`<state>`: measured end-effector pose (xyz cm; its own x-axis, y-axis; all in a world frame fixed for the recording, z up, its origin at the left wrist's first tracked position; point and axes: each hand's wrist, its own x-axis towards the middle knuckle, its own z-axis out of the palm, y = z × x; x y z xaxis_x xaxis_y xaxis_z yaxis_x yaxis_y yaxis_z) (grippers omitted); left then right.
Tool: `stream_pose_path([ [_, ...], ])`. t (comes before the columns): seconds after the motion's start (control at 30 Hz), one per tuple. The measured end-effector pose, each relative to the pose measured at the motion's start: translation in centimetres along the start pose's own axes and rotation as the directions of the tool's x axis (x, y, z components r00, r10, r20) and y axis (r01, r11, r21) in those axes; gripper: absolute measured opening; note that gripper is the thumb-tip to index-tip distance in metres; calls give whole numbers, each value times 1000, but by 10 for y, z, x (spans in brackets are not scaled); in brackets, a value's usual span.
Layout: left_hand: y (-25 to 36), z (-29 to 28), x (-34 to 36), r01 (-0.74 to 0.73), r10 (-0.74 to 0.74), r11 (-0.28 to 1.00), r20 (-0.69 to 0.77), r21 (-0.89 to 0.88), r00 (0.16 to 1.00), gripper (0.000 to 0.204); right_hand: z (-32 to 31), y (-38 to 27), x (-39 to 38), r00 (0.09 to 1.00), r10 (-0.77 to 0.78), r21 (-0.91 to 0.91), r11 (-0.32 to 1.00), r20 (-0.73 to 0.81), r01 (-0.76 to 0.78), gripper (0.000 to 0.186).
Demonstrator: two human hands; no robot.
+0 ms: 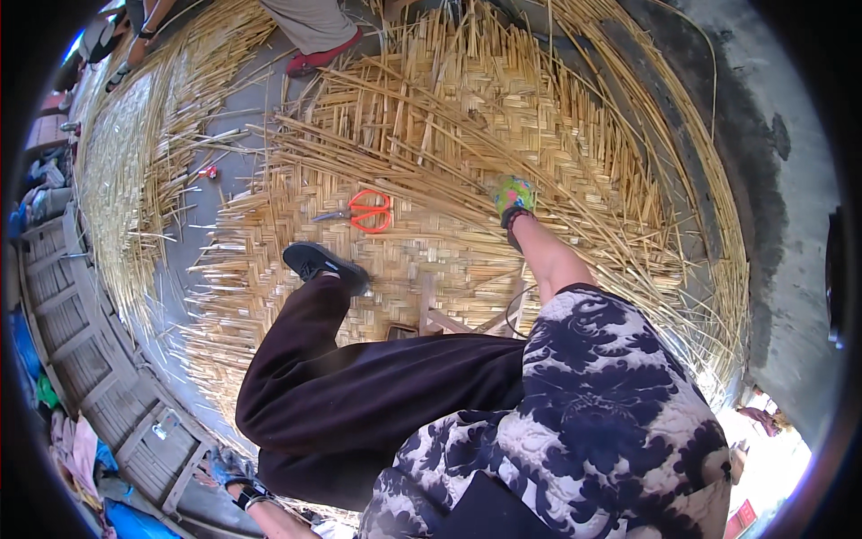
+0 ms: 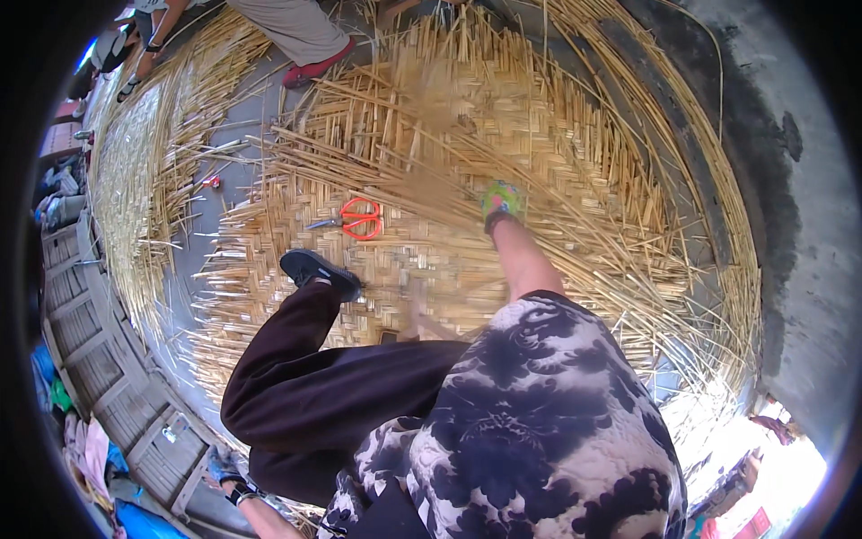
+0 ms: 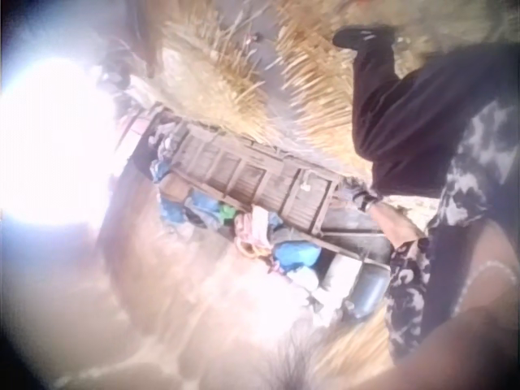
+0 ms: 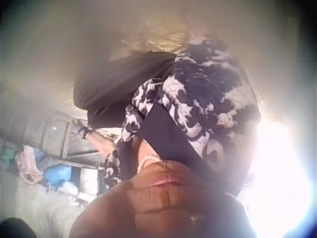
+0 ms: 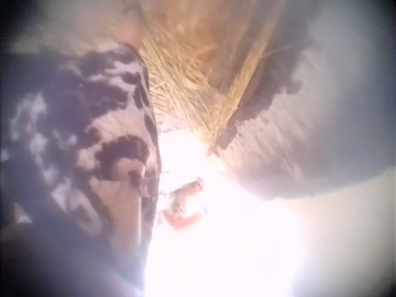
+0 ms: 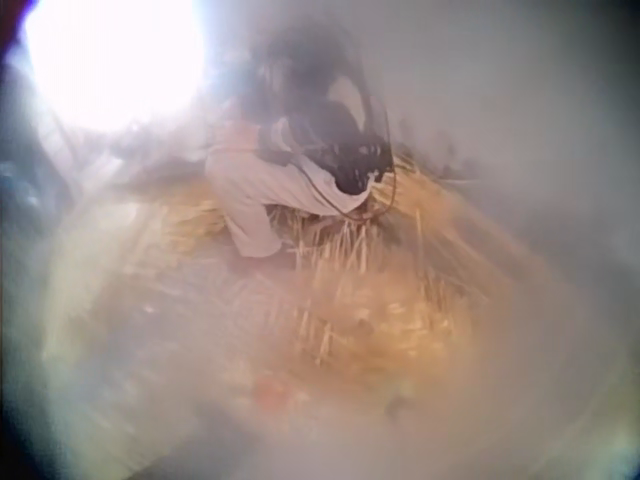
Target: The recorder and others are weaving large mats or structures from long, thin bamboo or straw strips on the floor.
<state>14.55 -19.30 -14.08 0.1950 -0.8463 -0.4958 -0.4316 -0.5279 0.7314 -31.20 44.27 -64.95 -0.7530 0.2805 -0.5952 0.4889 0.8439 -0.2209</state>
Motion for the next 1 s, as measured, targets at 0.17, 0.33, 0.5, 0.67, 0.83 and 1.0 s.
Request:
stream_pose_path([
  [0.17,30,105,-50,-377,298,866,267,328,916,49,5,23,50,956,-228,-169,966,-186,197,37],
  [0.33,69,107,-99,-438,360,753,250,491,899,46,-22,-164,-72,682,-550,309,622,-481,720,26],
  [0.5,71,133,-105,-501,416,737,280,454,865,41,-161,-271,-171,423,-703,143,422,-571,895,11],
  [0.67,90,172,-175,-636,503,720,422,279,754,36,-156,-291,-202,406,-791,62,427,-458,902,12],
  [0.83,97,187,-223,-797,590,529,549,291,592,32,-115,-292,-193,566,-790,451,426,-237,784,15],
  [1.0,103,157,-236,-790,593,539,534,292,602,32,-142,-290,-211,505,-769,904,425,392,-54,15],
])
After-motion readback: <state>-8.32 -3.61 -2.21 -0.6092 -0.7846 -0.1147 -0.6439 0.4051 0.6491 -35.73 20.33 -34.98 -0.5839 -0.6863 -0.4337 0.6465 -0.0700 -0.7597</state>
